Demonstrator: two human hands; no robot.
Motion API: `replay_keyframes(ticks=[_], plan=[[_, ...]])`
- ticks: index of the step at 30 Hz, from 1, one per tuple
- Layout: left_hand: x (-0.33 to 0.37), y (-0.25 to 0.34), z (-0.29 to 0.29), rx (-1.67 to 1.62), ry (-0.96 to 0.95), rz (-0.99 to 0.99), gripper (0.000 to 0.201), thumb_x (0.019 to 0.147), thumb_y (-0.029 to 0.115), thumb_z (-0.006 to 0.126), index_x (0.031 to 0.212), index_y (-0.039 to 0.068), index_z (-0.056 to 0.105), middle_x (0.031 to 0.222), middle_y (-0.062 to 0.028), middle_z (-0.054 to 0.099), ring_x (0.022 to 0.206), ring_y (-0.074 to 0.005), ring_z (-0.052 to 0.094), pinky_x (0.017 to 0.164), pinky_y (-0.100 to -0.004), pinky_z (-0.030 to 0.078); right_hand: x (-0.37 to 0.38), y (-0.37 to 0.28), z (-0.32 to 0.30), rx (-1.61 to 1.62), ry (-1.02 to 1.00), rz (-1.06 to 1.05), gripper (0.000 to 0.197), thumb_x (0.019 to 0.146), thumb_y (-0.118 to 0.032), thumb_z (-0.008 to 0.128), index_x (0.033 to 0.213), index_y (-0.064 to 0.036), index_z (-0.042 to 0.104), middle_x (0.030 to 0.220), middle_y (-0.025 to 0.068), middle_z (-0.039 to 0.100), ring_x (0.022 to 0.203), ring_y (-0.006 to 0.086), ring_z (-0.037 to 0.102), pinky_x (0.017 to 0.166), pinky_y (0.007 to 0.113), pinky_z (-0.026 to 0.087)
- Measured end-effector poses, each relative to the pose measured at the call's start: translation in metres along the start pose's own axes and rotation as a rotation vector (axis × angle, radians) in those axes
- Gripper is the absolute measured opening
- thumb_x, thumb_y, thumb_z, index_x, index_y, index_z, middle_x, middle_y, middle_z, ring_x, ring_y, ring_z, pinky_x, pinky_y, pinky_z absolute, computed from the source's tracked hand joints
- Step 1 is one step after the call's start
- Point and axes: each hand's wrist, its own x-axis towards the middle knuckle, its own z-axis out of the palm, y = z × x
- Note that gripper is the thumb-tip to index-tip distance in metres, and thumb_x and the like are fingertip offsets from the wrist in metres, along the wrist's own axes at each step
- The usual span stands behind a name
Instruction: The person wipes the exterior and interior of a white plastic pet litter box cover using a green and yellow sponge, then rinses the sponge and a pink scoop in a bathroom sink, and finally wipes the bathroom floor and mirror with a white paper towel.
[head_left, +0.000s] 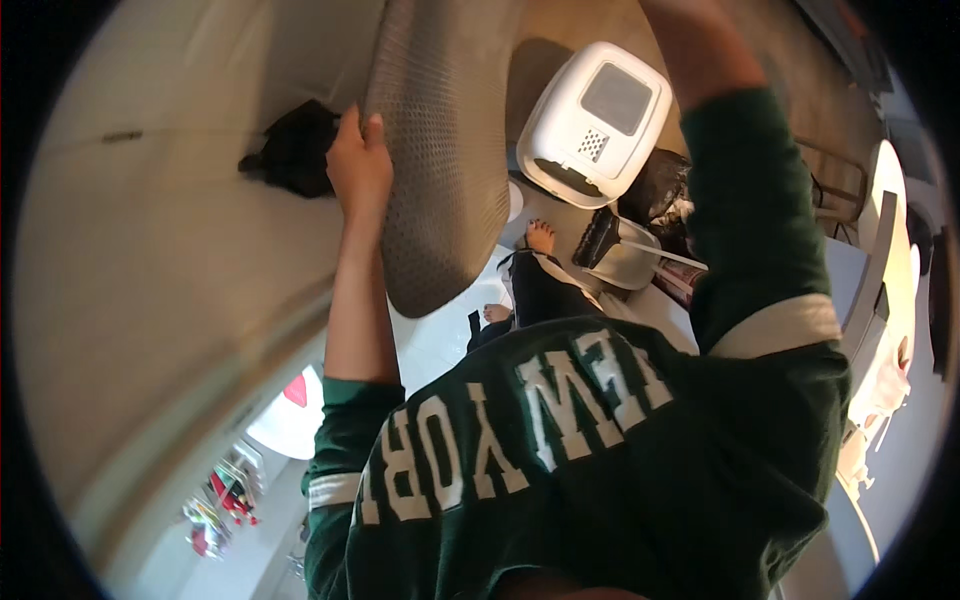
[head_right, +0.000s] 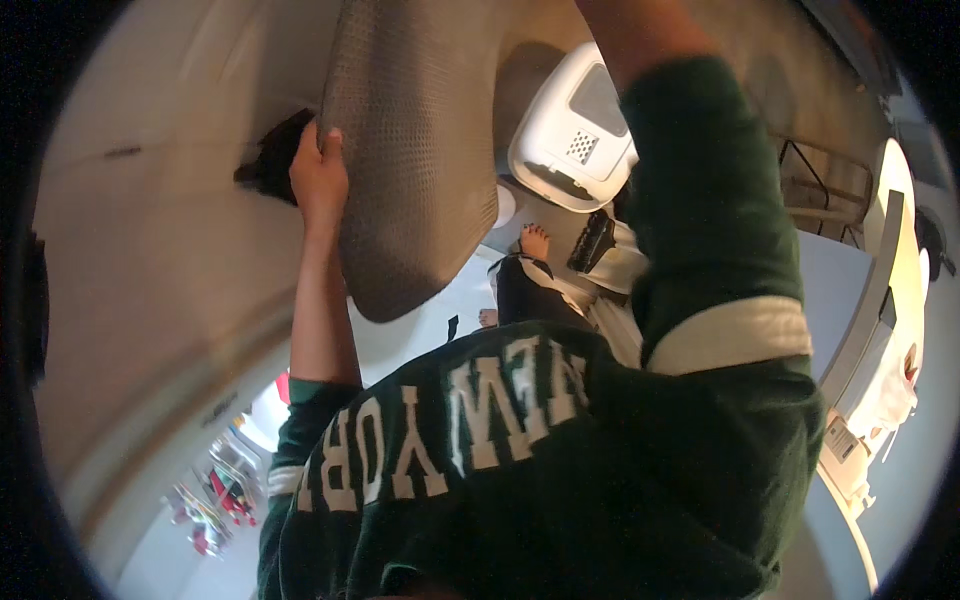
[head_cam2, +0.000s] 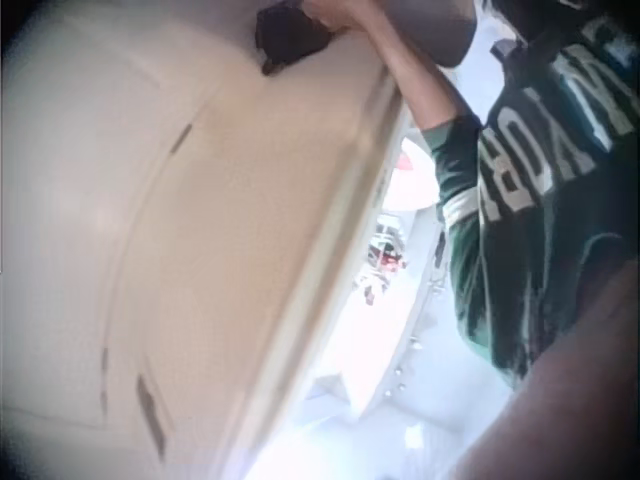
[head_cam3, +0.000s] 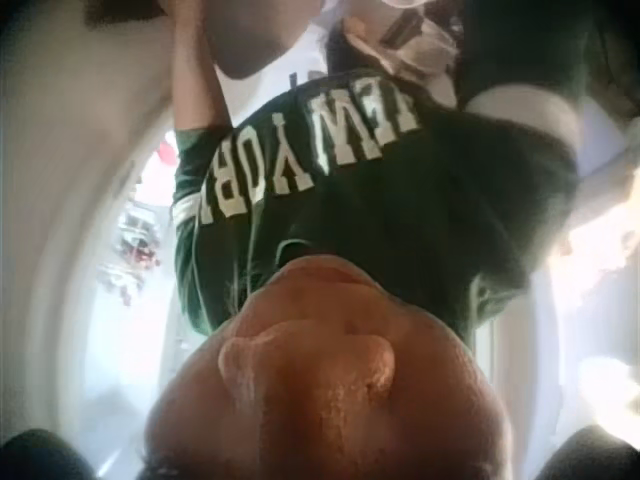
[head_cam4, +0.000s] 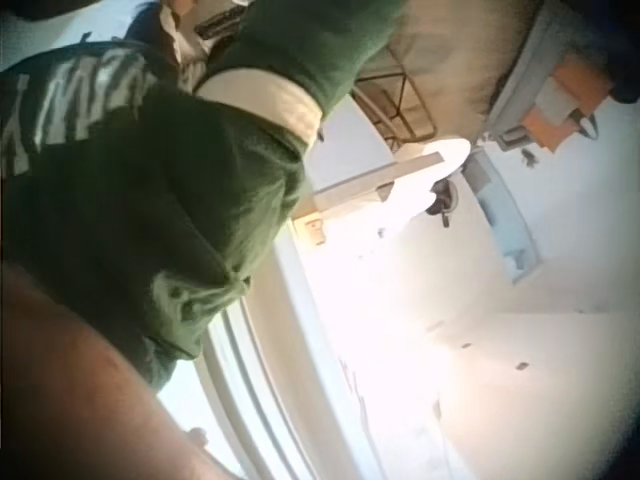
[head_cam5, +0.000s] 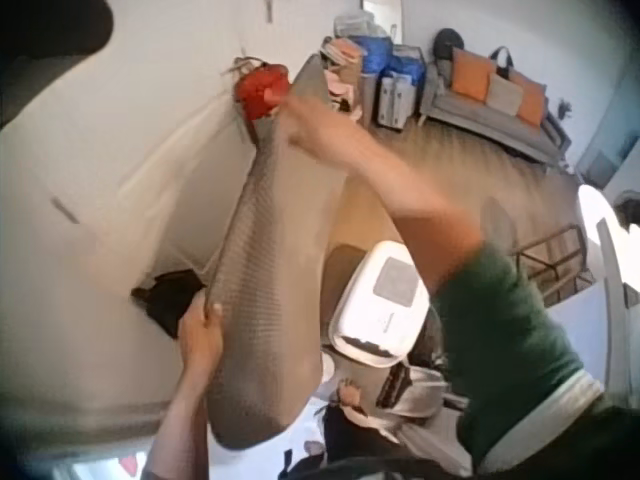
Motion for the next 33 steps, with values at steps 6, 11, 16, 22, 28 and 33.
replay_keyframes(ticks=[6, 11, 16, 22, 28, 33], plan=[[0.107, -0.016, 0.11, 0.047, 0.019, -0.149, 0.046, 0.092, 0.028, 0.052, 0.124, -0.005, 0.05, 0.115, -0.0238, 0.059, 0.109, -0.0383, 0.055, 0.092, -0.0414, 0.043, -0.299, 0.042, 0.032, 0.163, -0.379, 0.793, 0.03, 0.09, -0.027, 0.052, 0.114, -0.0098, 0.059, 0.11, 0.0188, 0.059, 0.103, 0.0347, 0.056, 0.089, 0.04, 0.045], [0.172, -0.12, 0.169, -0.059, -0.088, -0.145, 0.051, 0.091, 0.029, 0.054, 0.13, -0.002, 0.045, 0.127, -0.0237, 0.051, 0.118, -0.0359, 0.049, 0.097, -0.0403, 0.039, -0.551, -0.066, 0.047, 0.099, -0.746, 1.175, 0.023, 0.09, -0.018, 0.05, 0.105, -0.0031, 0.058, 0.096, 0.0198, 0.06, 0.089, 0.0351, 0.06, 0.076, 0.042, 0.049], [0.178, -0.141, 0.238, -0.077, -0.555, -0.585, 0.061, 0.09, 0.032, 0.053, 0.14, 0.006, 0.03, 0.141, -0.0189, 0.035, 0.127, -0.0295, 0.038, 0.105, -0.0406, 0.031, -0.663, -0.166, 0.015, 0.369, -1.209, 1.411, 0.038, 0.084, -0.028, 0.058, 0.115, -0.0068, 0.058, 0.114, 0.0164, 0.06, 0.108, 0.0334, 0.054, 0.089, 0.041, 0.045], [0.144, -0.157, 0.249, 0.472, -0.296, -0.629, 0.099, 0.081, 0.02, 0.068, 0.146, 0.011, -0.006, 0.148, -0.0184, 0.012, 0.134, -0.0372, 0.022, 0.105, -0.051, 0.032, -0.631, -0.142, 0.033, 0.37, -0.803, 1.711, 0.025, 0.079, -0.028, 0.059, 0.089, -0.0064, 0.066, 0.098, 0.0171, 0.064, 0.091, 0.034, 0.061, 0.08, 0.043, 0.048], [0.113, -0.103, 0.218, 1.111, -0.354, 0.088, 0.091, 0.081, 0.029, 0.068, 0.146, 0.033, 0.005, 0.15, -0.0154, 0.007, 0.139, -0.0318, 0.007, 0.106, -0.0585, 0.017, -0.599, -0.113, 0.042, 0.325, -0.547, 1.68, 0.019, 0.074, -0.025, 0.063, 0.085, -0.0104, 0.065, 0.093, 0.0144, 0.062, 0.086, 0.0331, 0.062, 0.077, 0.042, 0.049], [0.081, -0.056, 0.221, 1.136, -0.596, 0.33, 0.046, 0.082, 0.036, 0.064, 0.126, 0.031, 0.053, 0.15, 0.0011, 0.02, 0.139, -0.0233, 0.014, 0.108, -0.0615, 0.008, -0.574, -0.12, 0.011, 0.244, -0.545, 1.779, 0.021, 0.076, -0.028, 0.063, 0.09, -0.0117, 0.064, 0.1, 0.0123, 0.06, 0.094, 0.0315, 0.06, 0.081, 0.042, 0.048]])
